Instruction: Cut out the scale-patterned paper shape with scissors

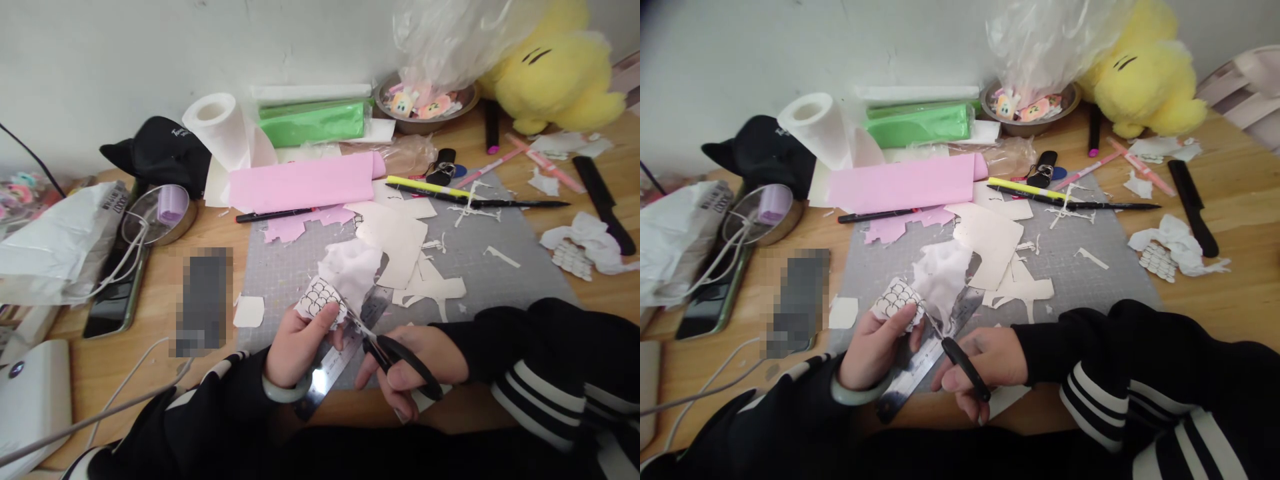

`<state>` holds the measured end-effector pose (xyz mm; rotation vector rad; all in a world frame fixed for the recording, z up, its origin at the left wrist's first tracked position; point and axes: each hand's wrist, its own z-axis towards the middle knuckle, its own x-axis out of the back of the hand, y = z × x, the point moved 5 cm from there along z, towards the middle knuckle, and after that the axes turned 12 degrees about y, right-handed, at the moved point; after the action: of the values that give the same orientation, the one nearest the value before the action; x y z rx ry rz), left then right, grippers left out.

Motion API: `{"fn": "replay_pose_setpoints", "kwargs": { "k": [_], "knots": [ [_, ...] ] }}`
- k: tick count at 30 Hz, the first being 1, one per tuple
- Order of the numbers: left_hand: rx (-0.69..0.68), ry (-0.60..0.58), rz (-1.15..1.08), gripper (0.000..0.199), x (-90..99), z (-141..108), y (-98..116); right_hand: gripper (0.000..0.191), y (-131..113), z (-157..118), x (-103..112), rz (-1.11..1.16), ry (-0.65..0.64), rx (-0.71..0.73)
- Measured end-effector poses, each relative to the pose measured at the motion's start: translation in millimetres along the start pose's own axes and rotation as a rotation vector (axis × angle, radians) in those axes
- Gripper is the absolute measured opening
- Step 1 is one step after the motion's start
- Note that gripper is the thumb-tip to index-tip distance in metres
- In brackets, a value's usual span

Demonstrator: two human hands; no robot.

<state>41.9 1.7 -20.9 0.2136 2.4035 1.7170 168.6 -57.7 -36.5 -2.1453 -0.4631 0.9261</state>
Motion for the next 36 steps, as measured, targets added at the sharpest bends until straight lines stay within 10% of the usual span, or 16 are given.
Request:
{"fn": "replay_pose_setpoints", "kwargs": {
  "k": [23,36],
  "knots": [
    [-0.025,0.045,0.095,0.047,2.6,0,3,0.013,19,13,0,0.209,0.01,-0.087],
    [-0.082,0.045,0.1,0.056,1.7,-1,6,0.065,8,14,-4,0.251,-0.134,0.02]
  ]
}}
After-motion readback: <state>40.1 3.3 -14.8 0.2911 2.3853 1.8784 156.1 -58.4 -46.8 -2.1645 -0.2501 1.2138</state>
